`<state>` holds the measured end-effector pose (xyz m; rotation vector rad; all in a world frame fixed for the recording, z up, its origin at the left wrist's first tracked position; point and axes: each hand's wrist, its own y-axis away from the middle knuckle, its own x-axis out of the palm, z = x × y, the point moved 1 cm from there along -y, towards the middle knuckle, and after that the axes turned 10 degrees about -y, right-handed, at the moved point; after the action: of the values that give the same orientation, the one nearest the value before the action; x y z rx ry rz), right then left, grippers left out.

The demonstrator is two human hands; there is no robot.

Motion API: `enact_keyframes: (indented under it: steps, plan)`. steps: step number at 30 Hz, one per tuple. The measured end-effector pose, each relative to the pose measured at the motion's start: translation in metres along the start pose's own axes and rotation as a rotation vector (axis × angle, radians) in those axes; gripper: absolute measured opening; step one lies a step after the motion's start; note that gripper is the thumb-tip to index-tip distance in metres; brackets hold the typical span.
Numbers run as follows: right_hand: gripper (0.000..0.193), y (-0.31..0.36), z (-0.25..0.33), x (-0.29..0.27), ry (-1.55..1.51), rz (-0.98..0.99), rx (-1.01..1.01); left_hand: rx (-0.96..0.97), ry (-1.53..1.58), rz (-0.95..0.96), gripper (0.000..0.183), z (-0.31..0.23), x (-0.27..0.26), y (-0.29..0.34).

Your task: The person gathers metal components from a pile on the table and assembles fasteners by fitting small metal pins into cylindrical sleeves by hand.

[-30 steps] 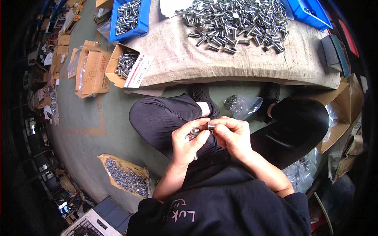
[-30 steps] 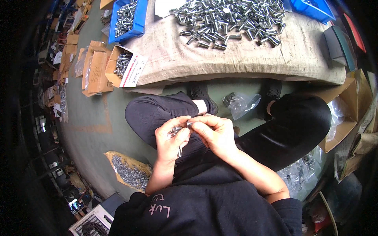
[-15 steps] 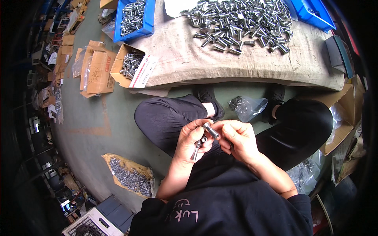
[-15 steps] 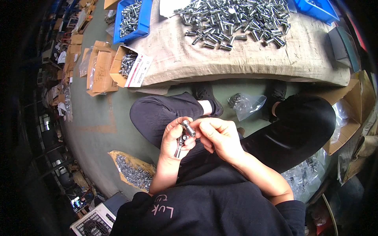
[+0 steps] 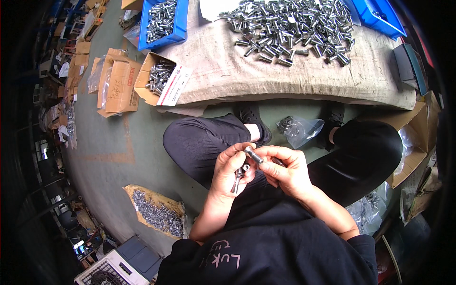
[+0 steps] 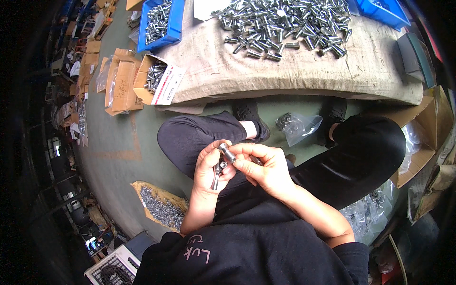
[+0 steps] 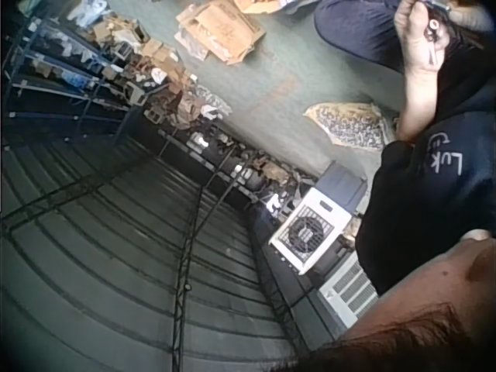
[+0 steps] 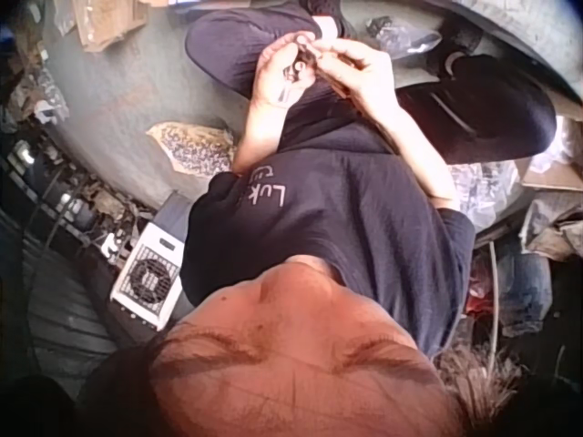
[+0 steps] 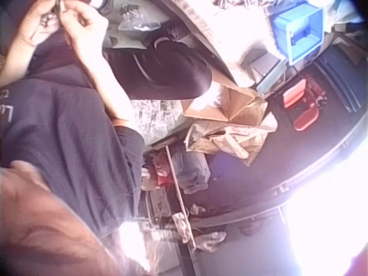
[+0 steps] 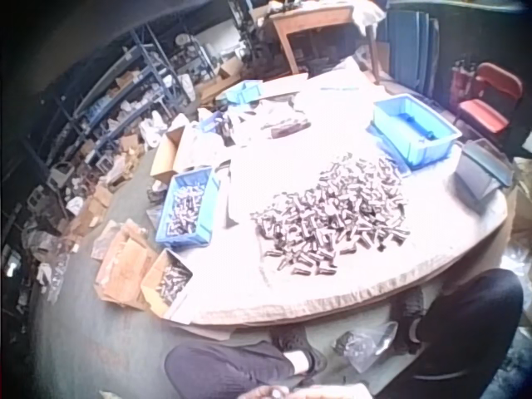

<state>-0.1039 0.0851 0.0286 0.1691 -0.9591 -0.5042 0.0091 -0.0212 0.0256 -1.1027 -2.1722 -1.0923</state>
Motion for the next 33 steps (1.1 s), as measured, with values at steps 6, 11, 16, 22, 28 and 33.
enact_keyframes:
  steps: [6,11,16,22,28,33]
  plan:
    - [0.024,0.0,0.002,0.007,0.017,-0.086,-0.112,0.025,-0.07,-0.062,0.02,0.002,0.003,-0.001]
    - [0.022,-0.002,-0.001,-0.003,0.065,-0.081,-0.058,0.041,-0.105,-0.093,0.017,0.005,0.004,-0.001]
    - [0.021,-0.003,-0.004,-0.004,-0.162,-0.109,-0.004,0.056,-0.209,-0.151,0.016,0.008,0.006,-0.001]
    - [0.019,-0.005,-0.004,-0.003,-0.376,-0.109,0.094,0.047,-0.247,-0.194,0.014,0.008,0.008,0.002]
    - [0.016,-0.01,-0.006,-0.008,-0.492,-0.146,0.181,0.013,-0.263,-0.183,0.015,0.01,0.006,-0.004]
    - [0.014,-0.011,-0.005,0.006,-0.027,-0.249,-0.045,0.021,-0.379,-0.206,0.018,0.002,0.009,0.001]
